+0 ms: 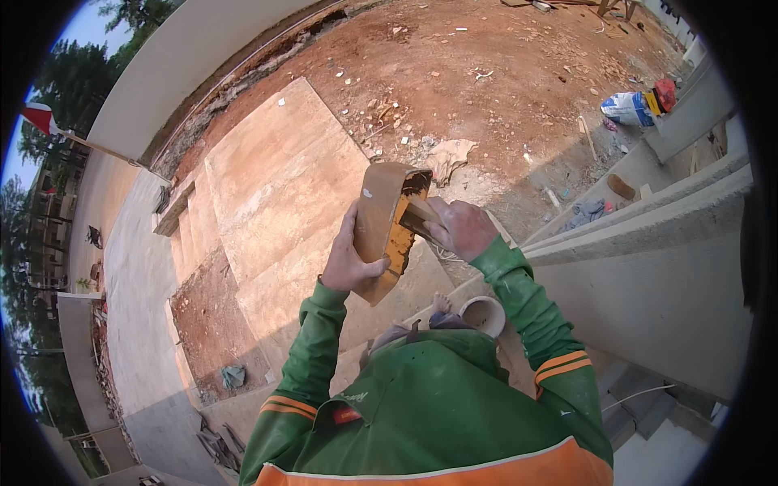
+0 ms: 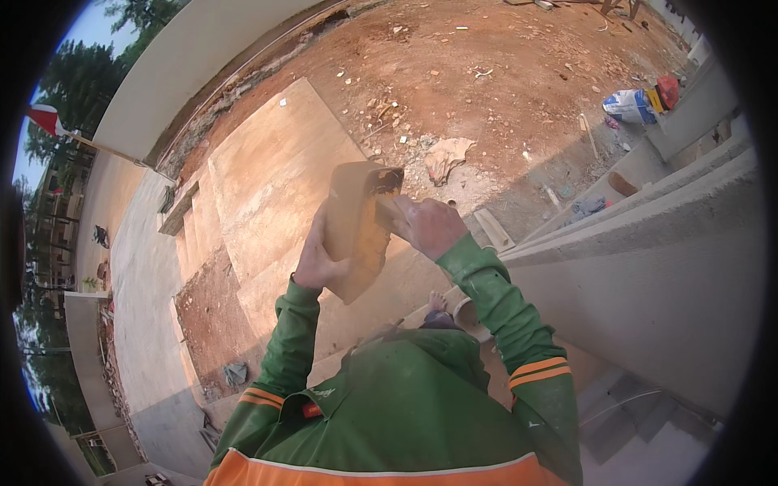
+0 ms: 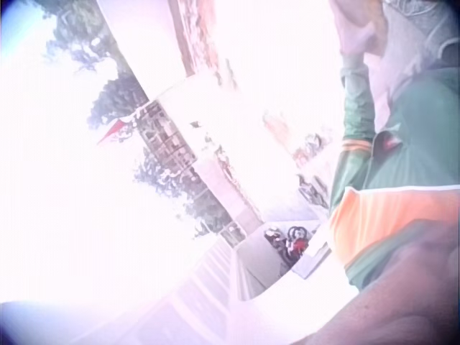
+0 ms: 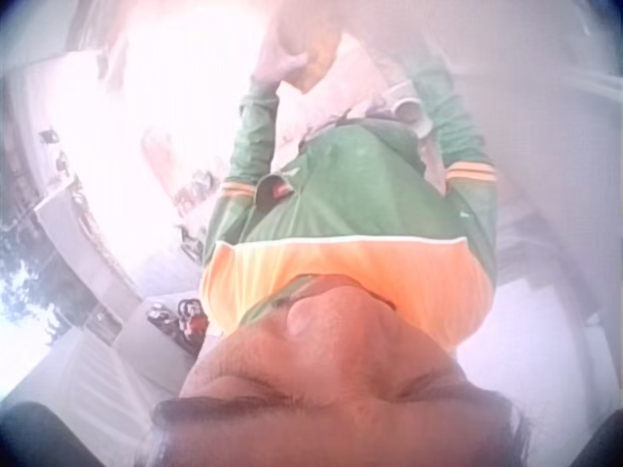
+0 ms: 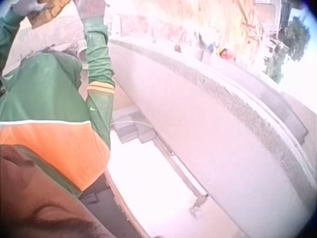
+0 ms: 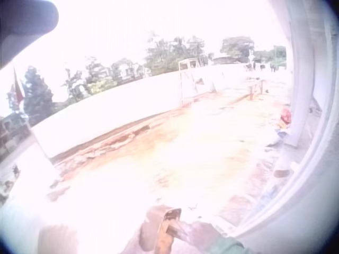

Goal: The person walks through a construction site carrying a rectangular plastic container and a trowel. They squat near a red bucket of water, rinse the container, and scrub it with the trowel. The person then refills the container with water from a wall tap.

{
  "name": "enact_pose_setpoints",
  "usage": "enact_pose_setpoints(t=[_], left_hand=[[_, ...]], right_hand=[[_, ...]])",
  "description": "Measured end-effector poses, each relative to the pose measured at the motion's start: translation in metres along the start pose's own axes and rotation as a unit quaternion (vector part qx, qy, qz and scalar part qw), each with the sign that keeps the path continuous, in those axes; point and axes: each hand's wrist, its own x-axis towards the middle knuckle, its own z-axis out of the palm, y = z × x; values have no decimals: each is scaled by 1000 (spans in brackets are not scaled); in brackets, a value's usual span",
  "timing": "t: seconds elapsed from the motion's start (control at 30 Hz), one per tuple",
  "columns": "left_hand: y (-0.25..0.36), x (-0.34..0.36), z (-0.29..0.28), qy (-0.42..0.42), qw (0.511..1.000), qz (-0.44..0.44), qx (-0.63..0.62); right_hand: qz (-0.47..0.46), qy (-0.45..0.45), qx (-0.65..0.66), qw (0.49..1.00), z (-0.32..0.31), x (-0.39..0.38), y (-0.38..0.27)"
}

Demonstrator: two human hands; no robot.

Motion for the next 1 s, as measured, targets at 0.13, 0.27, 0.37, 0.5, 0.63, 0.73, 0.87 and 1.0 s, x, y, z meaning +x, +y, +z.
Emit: enact_pose_setpoints(t=[0.13, 0.27, 0.37, 0.5, 0.63, 0.73, 0.87, 1.0], left_hand=[[14, -1, -17, 61, 992, -4, -112], [9, -6, -22, 96, 988, 21, -116], [3, -12, -35, 131, 980, 15, -151], [3, -28, -49, 187, 968, -13, -166], [-12, -47, -58, 225, 961, -25, -157], [-5, -50, -51, 254, 953, -31, -161], [-7, -57, -38, 275, 955, -8, -113], [-9, -71, -2, 259, 961, -28, -93]], right_hand=[[-47, -41, 5, 998, 35, -1, -5], [-74, -79, 47, 993, 52, -18, 2], [-51, -77, 168, 981, 45, -24, 15], [-7, -18, 389, 921, 9, -36, 19], [33, 10, 601, 798, 14, -48, 54], [171, 72, 207, 961, 81, -24, 88], [241, 178, 118, 947, 143, -13, 86], [223, 151, 201, 942, 136, -2, 14]])
